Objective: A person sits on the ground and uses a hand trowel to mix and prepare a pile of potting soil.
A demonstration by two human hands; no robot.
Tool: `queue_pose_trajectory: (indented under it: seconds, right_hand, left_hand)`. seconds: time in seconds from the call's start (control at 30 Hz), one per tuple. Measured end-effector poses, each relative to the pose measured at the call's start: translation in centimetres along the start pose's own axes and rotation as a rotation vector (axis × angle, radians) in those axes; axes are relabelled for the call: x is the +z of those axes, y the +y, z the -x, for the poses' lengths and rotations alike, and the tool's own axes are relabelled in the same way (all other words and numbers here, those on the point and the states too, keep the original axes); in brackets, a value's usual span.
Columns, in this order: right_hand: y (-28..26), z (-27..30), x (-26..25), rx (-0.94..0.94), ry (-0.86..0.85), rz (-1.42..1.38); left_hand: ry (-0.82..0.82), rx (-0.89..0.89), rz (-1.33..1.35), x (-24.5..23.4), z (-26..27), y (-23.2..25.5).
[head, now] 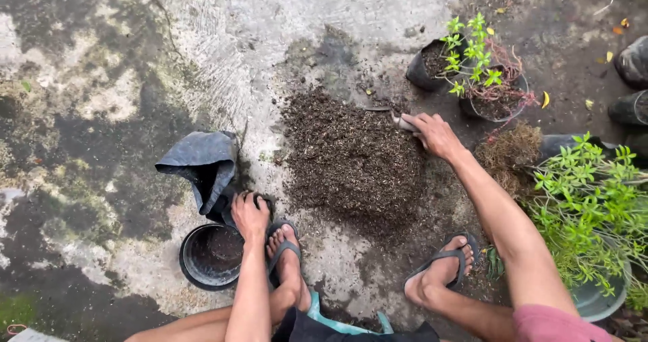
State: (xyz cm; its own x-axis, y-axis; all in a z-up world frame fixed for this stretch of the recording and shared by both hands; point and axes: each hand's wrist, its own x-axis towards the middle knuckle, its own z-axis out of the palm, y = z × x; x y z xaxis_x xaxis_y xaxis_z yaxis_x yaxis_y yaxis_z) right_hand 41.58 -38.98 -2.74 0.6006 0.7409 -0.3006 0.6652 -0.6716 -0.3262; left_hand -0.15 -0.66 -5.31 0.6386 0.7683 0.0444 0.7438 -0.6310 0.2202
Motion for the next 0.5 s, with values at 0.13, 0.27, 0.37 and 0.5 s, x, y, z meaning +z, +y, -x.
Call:
queue_pose_trajectory:
  seconds: [0.13, 0.27, 0.37, 0.5]
  right_hand:
    - [1.6, 1.9, -1.2, 0.034, 0.058, 0.076]
    - [1.6, -0.2, -1.7, 0.163, 0.162, 0.026]
    - [1.4, -3.8, 1.1, 0.231, 0.203, -0.028]
    - [-1.3, -5.0, 0.8, 0.326, 0.227, -0.028]
  left_hand:
    - [0.005, -0.011, -0.016, 0.3, 0.1, -0.7]
    - [-0.014, -0.030, -0.009, 0.9, -0.3, -0.4]
    - [-0.029, -0.026, -0.013, 0.9, -0.2, -0.4]
    - [-0.028, -0.034, -0.007, 0.7, -0.5, -0.4]
